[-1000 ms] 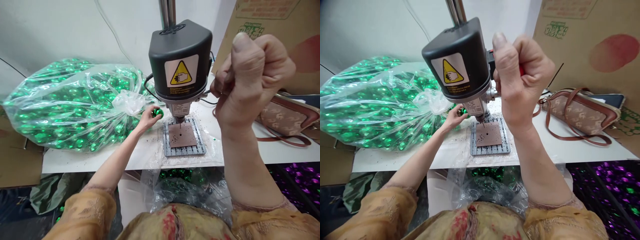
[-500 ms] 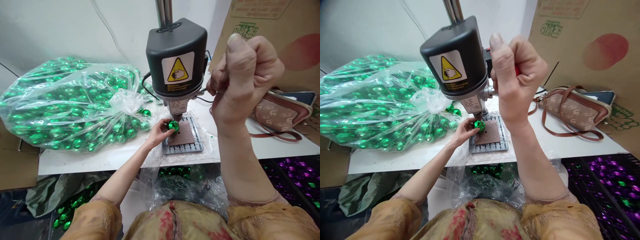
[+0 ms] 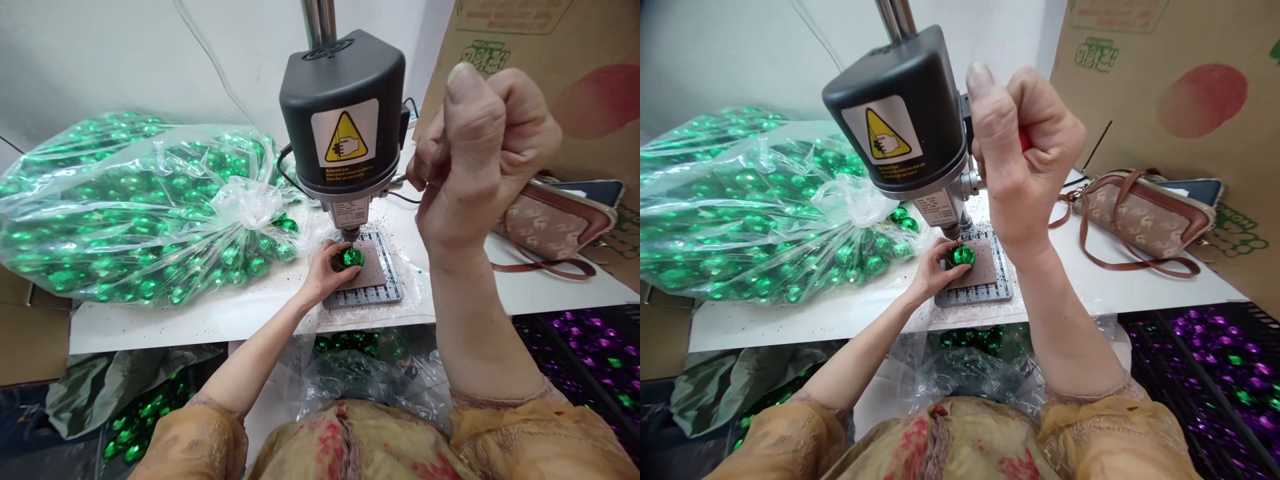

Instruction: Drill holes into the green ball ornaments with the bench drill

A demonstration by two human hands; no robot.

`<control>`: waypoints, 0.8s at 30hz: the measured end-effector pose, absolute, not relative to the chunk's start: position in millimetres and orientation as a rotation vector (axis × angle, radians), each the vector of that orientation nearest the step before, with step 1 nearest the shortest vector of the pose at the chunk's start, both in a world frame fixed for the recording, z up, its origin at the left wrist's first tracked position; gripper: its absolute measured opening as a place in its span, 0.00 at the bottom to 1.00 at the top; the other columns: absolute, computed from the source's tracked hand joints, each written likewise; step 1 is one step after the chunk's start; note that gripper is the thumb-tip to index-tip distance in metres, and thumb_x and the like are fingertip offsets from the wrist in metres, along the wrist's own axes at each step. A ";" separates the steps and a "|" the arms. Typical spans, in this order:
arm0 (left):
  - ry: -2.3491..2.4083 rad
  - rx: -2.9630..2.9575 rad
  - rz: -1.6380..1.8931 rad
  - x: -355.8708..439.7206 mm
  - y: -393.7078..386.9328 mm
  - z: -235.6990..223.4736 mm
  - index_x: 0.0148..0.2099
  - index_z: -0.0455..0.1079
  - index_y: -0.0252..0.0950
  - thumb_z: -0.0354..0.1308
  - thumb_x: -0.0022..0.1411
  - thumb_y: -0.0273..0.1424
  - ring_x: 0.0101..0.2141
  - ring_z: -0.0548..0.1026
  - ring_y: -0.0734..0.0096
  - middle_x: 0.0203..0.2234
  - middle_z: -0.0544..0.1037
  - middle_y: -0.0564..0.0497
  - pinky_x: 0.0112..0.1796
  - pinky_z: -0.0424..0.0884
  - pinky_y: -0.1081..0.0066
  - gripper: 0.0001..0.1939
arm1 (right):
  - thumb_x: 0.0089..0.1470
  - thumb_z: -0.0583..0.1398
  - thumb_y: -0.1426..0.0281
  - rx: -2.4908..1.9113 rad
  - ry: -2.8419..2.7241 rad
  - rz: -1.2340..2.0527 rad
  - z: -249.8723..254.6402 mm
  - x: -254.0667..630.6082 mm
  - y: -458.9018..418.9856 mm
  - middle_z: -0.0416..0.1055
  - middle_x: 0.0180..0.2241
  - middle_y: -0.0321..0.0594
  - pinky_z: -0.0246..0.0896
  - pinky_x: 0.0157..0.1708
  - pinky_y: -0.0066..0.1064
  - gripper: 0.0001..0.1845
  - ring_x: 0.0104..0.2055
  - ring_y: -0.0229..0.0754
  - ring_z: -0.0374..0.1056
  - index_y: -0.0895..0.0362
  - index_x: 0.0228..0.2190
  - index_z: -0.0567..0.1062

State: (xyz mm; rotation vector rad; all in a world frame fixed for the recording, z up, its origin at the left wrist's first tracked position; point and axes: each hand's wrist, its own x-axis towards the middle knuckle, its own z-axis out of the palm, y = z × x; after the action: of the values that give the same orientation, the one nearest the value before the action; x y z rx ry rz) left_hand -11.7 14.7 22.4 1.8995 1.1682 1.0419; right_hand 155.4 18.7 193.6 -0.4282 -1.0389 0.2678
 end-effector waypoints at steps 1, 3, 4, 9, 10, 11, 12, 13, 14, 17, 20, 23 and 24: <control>1.169 1.878 1.050 -9.8 14.4 19.1 0.52 0.75 0.37 0.71 0.54 0.35 0.41 0.77 0.66 0.43 0.77 0.46 0.37 0.74 0.70 0.23 | 0.59 0.59 0.70 -0.441 -1.041 0.265 193.4 155.2 18.1 0.53 0.15 0.26 0.48 0.20 0.25 0.21 0.16 0.26 0.48 0.54 0.20 0.55; 1.179 1.834 1.068 -6.5 13.4 12.9 0.52 0.73 0.37 0.72 0.53 0.34 0.41 0.77 0.65 0.44 0.79 0.46 0.40 0.74 0.68 0.24 | 0.59 0.58 0.70 -0.471 -1.039 0.256 192.7 155.0 17.0 0.52 0.16 0.26 0.49 0.21 0.23 0.21 0.17 0.24 0.49 0.54 0.20 0.55; 1.186 1.815 1.078 -5.3 12.7 10.4 0.52 0.73 0.37 0.72 0.53 0.34 0.41 0.78 0.65 0.44 0.80 0.47 0.41 0.75 0.67 0.25 | 0.60 0.58 0.69 -0.485 -1.038 0.249 192.1 155.0 16.6 0.52 0.16 0.25 0.49 0.22 0.22 0.21 0.17 0.24 0.49 0.55 0.20 0.54; 1.184 1.789 1.117 -3.1 8.7 6.2 0.52 0.72 0.37 0.72 0.54 0.35 0.42 0.78 0.63 0.44 0.80 0.46 0.44 0.75 0.64 0.24 | 0.60 0.59 0.67 -0.520 -1.040 0.206 187.2 155.3 17.1 0.50 0.16 0.25 0.49 0.22 0.22 0.24 0.18 0.23 0.48 0.56 0.19 0.54; 1.180 1.787 1.122 -3.1 8.3 6.1 0.52 0.72 0.37 0.72 0.54 0.35 0.43 0.78 0.63 0.45 0.80 0.46 0.45 0.75 0.64 0.24 | 0.60 0.59 0.66 -0.515 -1.038 0.194 185.5 155.2 17.4 0.50 0.16 0.26 0.48 0.22 0.23 0.24 0.18 0.23 0.48 0.56 0.18 0.53; 1.176 1.783 1.126 -3.1 8.0 5.9 0.53 0.72 0.38 0.72 0.54 0.35 0.44 0.78 0.62 0.45 0.80 0.46 0.45 0.75 0.64 0.25 | 0.59 0.59 0.67 -0.503 -1.031 0.180 183.4 154.9 17.5 0.50 0.16 0.26 0.47 0.21 0.24 0.25 0.18 0.23 0.48 0.56 0.18 0.53; 1.173 1.777 1.129 -3.2 7.9 5.5 0.53 0.72 0.38 0.72 0.54 0.35 0.44 0.78 0.62 0.45 0.80 0.46 0.45 0.75 0.63 0.25 | 0.59 0.60 0.67 -0.481 -1.022 0.165 180.9 154.6 17.2 0.49 0.15 0.27 0.46 0.21 0.25 0.26 0.18 0.24 0.48 0.56 0.18 0.52; 1.170 1.774 1.131 -3.3 7.9 4.9 0.53 0.72 0.38 0.72 0.54 0.35 0.45 0.78 0.62 0.46 0.80 0.45 0.46 0.75 0.63 0.25 | 0.59 0.60 0.67 -0.457 -1.011 0.150 178.0 154.1 16.5 0.47 0.15 0.27 0.44 0.20 0.26 0.27 0.17 0.25 0.47 0.56 0.17 0.50; 1.170 1.774 1.132 -3.4 8.1 4.1 0.53 0.72 0.38 0.72 0.54 0.36 0.45 0.78 0.61 0.46 0.80 0.45 0.46 0.74 0.63 0.25 | 0.59 0.60 0.66 -0.439 -1.001 0.141 174.7 153.5 15.4 0.45 0.15 0.28 0.43 0.20 0.27 0.28 0.16 0.26 0.47 0.56 0.17 0.48; 1.172 1.799 1.136 -4.4 9.1 1.2 0.53 0.72 0.38 0.72 0.54 0.36 0.45 0.78 0.60 0.47 0.80 0.45 0.47 0.74 0.61 0.25 | 0.59 0.59 0.65 -0.422 -1.006 0.128 164.3 152.3 10.5 0.44 0.15 0.29 0.42 0.19 0.29 0.29 0.16 0.27 0.45 0.55 0.18 0.46; 1.180 1.827 1.131 -5.5 9.3 -1.3 0.54 0.72 0.39 0.72 0.54 0.37 0.47 0.78 0.59 0.48 0.79 0.45 0.48 0.74 0.60 0.26 | 0.60 0.58 0.68 -0.384 -1.048 0.124 156.9 152.7 7.0 0.46 0.15 0.29 0.42 0.18 0.28 0.28 0.17 0.27 0.44 0.56 0.17 0.46; 1.180 1.803 1.137 -5.3 8.1 -2.6 0.54 0.71 0.39 0.73 0.54 0.38 0.47 0.78 0.59 0.48 0.80 0.45 0.49 0.75 0.60 0.27 | 0.60 0.58 0.70 -0.320 -1.066 0.105 154.0 154.2 7.7 0.45 0.15 0.29 0.41 0.18 0.27 0.28 0.16 0.25 0.43 0.57 0.18 0.46; 1.177 1.784 1.144 -4.8 7.4 -2.7 0.54 0.71 0.38 0.73 0.54 0.38 0.46 0.79 0.60 0.47 0.80 0.45 0.48 0.75 0.61 0.27 | 0.60 0.57 0.70 -0.305 -1.072 0.102 153.5 154.6 8.6 0.44 0.15 0.29 0.41 0.17 0.27 0.28 0.16 0.25 0.43 0.57 0.18 0.46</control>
State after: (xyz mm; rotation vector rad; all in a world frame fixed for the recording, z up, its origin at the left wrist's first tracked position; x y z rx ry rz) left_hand -4.8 7.4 -2.7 1.7841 1.1771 1.1436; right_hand 154.6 8.6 153.5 -0.3053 -1.0716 0.1017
